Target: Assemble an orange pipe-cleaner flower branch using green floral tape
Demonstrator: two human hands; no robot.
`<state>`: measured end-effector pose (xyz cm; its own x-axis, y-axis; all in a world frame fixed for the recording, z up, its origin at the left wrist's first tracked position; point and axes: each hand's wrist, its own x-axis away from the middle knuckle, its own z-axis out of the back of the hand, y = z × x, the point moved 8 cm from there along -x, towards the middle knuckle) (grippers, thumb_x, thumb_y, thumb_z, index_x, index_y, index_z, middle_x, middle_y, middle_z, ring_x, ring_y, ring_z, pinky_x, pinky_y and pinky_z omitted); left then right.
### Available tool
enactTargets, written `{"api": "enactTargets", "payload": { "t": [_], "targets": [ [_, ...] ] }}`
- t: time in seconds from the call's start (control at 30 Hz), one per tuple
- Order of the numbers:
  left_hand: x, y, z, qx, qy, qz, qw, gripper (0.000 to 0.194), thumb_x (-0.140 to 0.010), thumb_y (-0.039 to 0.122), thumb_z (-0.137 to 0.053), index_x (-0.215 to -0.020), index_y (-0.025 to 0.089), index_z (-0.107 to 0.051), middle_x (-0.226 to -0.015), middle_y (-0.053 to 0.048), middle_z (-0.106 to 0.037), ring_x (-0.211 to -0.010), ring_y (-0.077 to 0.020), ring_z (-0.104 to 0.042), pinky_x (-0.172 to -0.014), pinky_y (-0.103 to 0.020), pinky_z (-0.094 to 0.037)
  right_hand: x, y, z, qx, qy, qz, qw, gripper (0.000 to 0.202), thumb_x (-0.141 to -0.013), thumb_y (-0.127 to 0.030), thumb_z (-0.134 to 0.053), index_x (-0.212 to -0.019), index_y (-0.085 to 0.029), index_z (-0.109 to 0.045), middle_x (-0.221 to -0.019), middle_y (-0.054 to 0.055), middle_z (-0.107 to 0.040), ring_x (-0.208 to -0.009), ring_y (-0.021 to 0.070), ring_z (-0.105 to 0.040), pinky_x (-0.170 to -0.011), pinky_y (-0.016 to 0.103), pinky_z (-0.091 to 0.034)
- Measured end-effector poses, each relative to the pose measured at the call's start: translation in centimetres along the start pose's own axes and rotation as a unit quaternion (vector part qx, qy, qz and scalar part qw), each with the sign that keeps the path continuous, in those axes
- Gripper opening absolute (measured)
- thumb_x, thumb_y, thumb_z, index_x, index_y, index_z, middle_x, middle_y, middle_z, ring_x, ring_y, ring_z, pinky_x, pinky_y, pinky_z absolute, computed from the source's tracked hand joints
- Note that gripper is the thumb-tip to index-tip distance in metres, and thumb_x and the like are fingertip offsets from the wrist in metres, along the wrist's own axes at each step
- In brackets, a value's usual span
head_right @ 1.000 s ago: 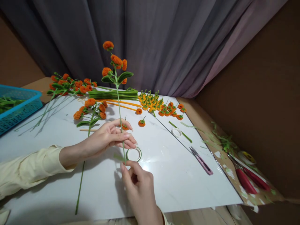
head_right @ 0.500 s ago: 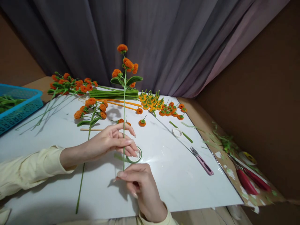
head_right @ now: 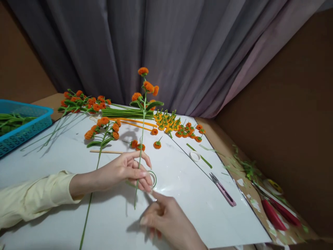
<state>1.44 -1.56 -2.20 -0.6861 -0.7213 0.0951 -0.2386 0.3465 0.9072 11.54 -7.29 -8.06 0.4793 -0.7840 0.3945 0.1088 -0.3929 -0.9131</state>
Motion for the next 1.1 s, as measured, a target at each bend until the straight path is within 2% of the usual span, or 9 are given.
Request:
{"api": "enactTargets", "payload": {
  "t": [0.1, 0.23, 0.33, 0.43, 0.53, 0.67, 0.8, 0.93, 1.1],
  "targets": [
    [-0.2, -1.1, -0.3, -0.003, -0.014, 0.002, 1.000, 0.020, -0.080, 0.024, -0.066, -0.089, 0.016, -0.051, -0.077, -0.010, -0.073, -0.072, -0.0203, -0.072, -0.067, -0.029, -0.054, 1.0, -4.0, 3.9, 0.116, 0.141, 0.077, 0.980, 0.068, -0.075, -0.055, -0.067, -0.127, -0.013, -0.057, -0.095, 0.010, -0.072, -0.076, 0.0175, -0.063, -0.074, 0.031, -0.050],
    [-0.2, -2.8, -1.0, -0.012, -0.025, 0.030, 0.999, 0.025, -0.076, 0.030, -0.070, -0.084, 0.017, -0.050, -0.072, -0.007, -0.072, -0.067, -0.0197, -0.071, -0.062, -0.028, -0.053, -0.1, -8.9, 4.4, 0.137, 0.141, 0.129, 0.972, 0.058, -0.083, -0.060, -0.054, -0.120, -0.017, -0.062, -0.120, 0.014, -0.064, -0.108, 0.0249, -0.060, -0.096, 0.040, -0.043],
    [0.0, -4.2, -1.6, -0.013, -0.037, 0.057, 0.998, 0.033, -0.070, 0.036, -0.074, -0.081, 0.017, -0.048, -0.069, -0.005, -0.070, -0.063, -0.0197, -0.070, -0.061, -0.028, -0.052, -2.3, -11.1, 3.3, 0.072, 0.075, 0.171, 0.980, 0.048, -0.085, -0.051, -0.058, -0.116, -0.015, -0.061, -0.110, 0.014, -0.069, -0.105, 0.0235, -0.062, -0.094, 0.039, -0.044],
    [-0.1, -5.5, -1.6, -0.035, -0.025, 0.082, 0.996, 0.040, -0.065, 0.041, -0.077, -0.079, 0.016, -0.050, -0.067, -0.006, -0.068, -0.062, -0.0198, -0.069, -0.059, -0.029, -0.050, -4.1, -12.1, 2.2, -0.008, 0.005, 0.212, 0.977, 0.038, -0.085, -0.045, -0.060, -0.107, -0.013, -0.062, -0.080, 0.007, -0.072, -0.079, 0.0181, -0.068, -0.080, 0.034, -0.049],
    [-0.5, -5.4, -0.8, -0.072, -0.005, 0.081, 0.994, 0.041, -0.062, 0.040, -0.079, -0.080, 0.016, -0.052, -0.075, -0.007, -0.070, -0.074, -0.0206, -0.069, -0.071, -0.034, -0.051, -4.5, -12.7, 2.5, -0.009, 0.005, 0.248, 0.969, 0.031, -0.087, -0.042, -0.059, -0.092, -0.012, -0.062, -0.069, 0.004, -0.068, -0.057, 0.0135, -0.064, -0.062, 0.028, -0.048],
    [-1.3, -3.2, 0.9, -0.152, 0.006, 0.071, 0.986, 0.043, -0.061, 0.036, -0.081, -0.088, 0.015, -0.055, -0.097, -0.011, -0.069, -0.093, -0.0238, -0.066, -0.086, -0.039, -0.047, -3.4, -13.7, 3.6, 0.083, 0.051, 0.307, 0.947, 0.032, -0.088, -0.042, -0.056, -0.083, -0.011, -0.060, -0.063, 0.004, -0.067, -0.047, 0.0125, -0.061, -0.053, 0.026, -0.045],
    [-1.4, 2.2, 4.0, -0.158, 0.101, -0.031, 0.982, 0.048, -0.062, 0.039, -0.080, -0.097, 0.019, -0.055, -0.116, -0.012, -0.063, -0.115, -0.0273, -0.056, -0.096, -0.040, -0.043, -2.8, -13.0, 3.7, 0.098, 0.021, 0.298, 0.949, 0.032, -0.090, -0.041, -0.054, -0.077, -0.012, -0.058, -0.060, 0.004, -0.066, -0.042, 0.0108, -0.059, -0.049, 0.023, -0.044],
    [-0.3, 7.3, 6.1, -0.199, 0.185, -0.144, 0.952, 0.047, -0.072, 0.040, -0.074, -0.109, 0.020, -0.056, -0.133, -0.012, -0.053, -0.127, -0.0268, -0.045, -0.104, -0.039, -0.036, -3.5, -10.4, 2.5, 0.054, -0.031, 0.245, 0.968, 0.032, -0.088, -0.043, -0.056, -0.082, -0.011, -0.060, -0.059, 0.004, -0.066, -0.039, 0.0107, -0.058, -0.046, 0.022, -0.043],
    [0.0, 8.1, 6.6, -0.152, 0.166, -0.161, 0.961, 0.050, -0.077, 0.046, -0.068, -0.117, 0.019, -0.055, -0.131, -0.010, -0.056, -0.128, -0.0260, -0.044, -0.109, -0.038, -0.030, -4.8, -6.8, 0.0, 0.030, -0.095, 0.187, 0.977, 0.037, -0.085, -0.047, -0.057, -0.078, -0.011, -0.059, -0.059, 0.005, -0.067, -0.037, 0.0101, -0.058, -0.039, 0.019, -0.038]
  ]
}}
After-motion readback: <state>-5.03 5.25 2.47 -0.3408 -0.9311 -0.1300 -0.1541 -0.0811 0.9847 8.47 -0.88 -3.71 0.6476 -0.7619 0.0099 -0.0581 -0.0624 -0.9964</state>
